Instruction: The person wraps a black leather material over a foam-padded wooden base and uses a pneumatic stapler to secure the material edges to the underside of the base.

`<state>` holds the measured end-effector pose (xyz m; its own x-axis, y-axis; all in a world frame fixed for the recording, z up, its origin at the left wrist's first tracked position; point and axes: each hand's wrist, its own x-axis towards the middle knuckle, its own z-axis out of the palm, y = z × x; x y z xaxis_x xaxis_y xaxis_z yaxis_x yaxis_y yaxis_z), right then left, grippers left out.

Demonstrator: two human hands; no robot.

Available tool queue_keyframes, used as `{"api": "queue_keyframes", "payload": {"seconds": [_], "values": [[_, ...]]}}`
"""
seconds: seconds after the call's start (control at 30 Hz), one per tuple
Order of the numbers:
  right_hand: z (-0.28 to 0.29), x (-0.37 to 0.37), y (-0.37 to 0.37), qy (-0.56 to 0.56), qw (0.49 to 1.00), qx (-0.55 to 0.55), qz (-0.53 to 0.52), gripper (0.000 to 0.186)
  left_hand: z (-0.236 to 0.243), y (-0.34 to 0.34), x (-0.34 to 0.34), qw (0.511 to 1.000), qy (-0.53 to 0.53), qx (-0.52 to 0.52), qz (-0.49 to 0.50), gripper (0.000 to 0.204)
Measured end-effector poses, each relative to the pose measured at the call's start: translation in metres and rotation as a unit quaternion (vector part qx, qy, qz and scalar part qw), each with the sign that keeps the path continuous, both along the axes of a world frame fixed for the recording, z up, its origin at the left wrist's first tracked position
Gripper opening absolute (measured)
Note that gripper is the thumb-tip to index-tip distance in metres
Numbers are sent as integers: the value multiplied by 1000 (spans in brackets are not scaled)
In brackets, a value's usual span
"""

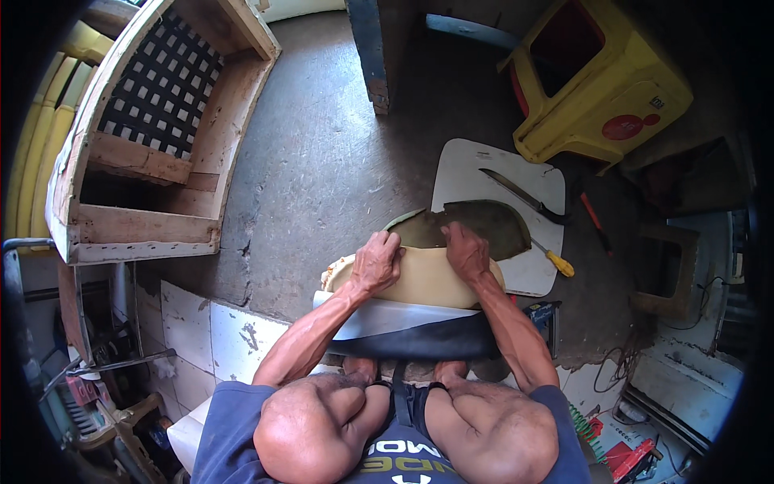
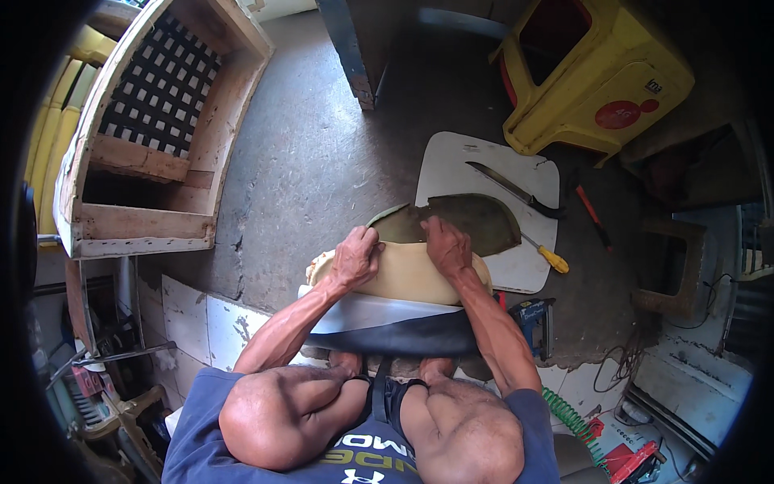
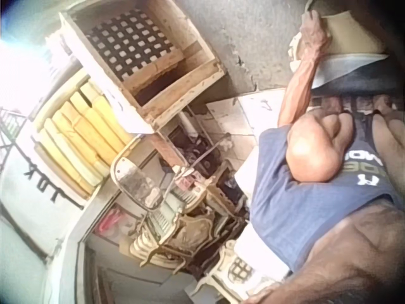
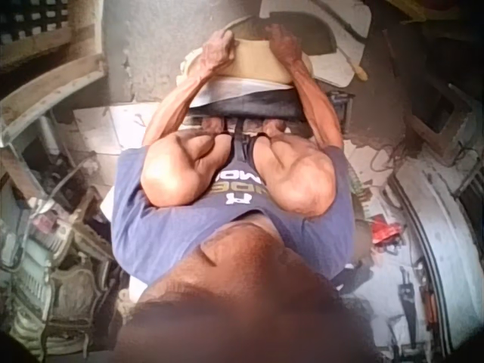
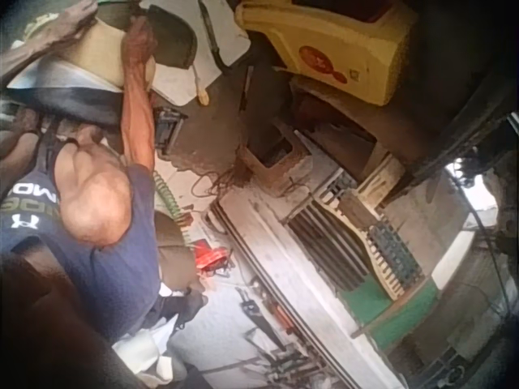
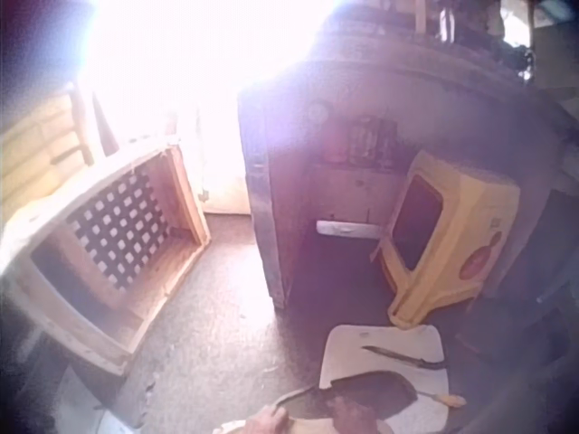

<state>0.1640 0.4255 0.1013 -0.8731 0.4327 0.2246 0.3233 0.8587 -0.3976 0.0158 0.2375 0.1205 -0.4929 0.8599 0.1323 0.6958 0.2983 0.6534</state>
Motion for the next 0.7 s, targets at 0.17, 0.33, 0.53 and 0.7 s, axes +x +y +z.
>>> {"api": "queue_keyframes", "payload": {"seconds": [0.17, 0.33, 0.53, 0.7], "values": [[23, 1, -8, -8, 996, -83, -5, 20, 3, -7, -1, 1000, -12, 9, 16, 16], [63, 24, -11, 88, 995, -4, 45, 27, 4, -5, 2, 999, 22, 12, 22, 15], [63, 86, 5, -71, 974, -214, -23, 35, -1, -6, 2, 999, 30, -11, 31, 15], [65, 106, 20, -151, 917, -364, -56, 48, -1, -2, 5, 999, 17, -16, 24, 16]]}}
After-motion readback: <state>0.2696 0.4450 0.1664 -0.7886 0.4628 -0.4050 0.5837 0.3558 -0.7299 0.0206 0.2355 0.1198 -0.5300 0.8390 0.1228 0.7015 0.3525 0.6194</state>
